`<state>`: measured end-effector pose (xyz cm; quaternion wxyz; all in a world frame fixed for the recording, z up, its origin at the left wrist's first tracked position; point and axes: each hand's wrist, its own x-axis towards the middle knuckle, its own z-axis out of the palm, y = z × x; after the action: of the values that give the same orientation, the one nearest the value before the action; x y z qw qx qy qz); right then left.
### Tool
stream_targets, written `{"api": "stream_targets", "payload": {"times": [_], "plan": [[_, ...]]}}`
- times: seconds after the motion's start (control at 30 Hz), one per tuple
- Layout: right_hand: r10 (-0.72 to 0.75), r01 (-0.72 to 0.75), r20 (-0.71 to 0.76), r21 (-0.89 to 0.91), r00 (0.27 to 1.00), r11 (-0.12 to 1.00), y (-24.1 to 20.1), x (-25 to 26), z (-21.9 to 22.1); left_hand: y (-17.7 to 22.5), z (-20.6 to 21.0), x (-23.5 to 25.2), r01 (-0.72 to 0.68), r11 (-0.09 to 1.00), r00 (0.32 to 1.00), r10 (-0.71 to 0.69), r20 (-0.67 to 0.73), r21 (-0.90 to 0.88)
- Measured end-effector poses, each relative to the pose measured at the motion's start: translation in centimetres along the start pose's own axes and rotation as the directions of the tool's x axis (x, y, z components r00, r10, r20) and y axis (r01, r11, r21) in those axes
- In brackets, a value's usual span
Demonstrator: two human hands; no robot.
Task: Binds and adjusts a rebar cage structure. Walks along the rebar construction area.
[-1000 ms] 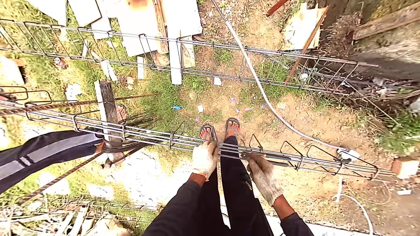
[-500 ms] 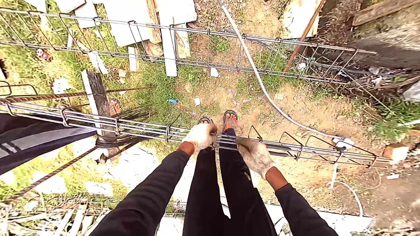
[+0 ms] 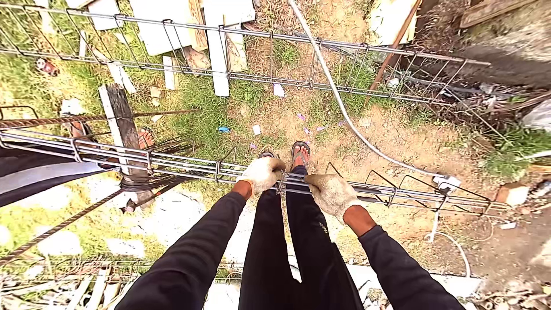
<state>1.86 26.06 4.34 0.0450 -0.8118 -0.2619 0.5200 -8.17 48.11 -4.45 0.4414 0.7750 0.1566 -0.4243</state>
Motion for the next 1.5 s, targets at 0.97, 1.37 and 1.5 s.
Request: {"api": "stream_targets", "payload": {"times": [0.97,1.37,1.5], "plan": [[-0.256,0.303,0.168,-0.382,0.952,0.873,-9.7,10.0,-7.9,3.1,-3.8,0.4,0.187,0.981,0.949,-0.168,-0.267,0.050],[-0.350,0.393,0.179,-0.436,0.919,0.810,-10.4,13.5,-6.7,0.8,-2.4,2.2,0.248,0.924,0.917,-0.321,-0.238,-0.292],[-0.353,0.403,0.194,-0.449,0.915,0.798,-10.7,14.0,-6.8,0.7,-3.0,1.9,0.288,0.947,0.910,-0.316,-0.269,-0.141]]}}
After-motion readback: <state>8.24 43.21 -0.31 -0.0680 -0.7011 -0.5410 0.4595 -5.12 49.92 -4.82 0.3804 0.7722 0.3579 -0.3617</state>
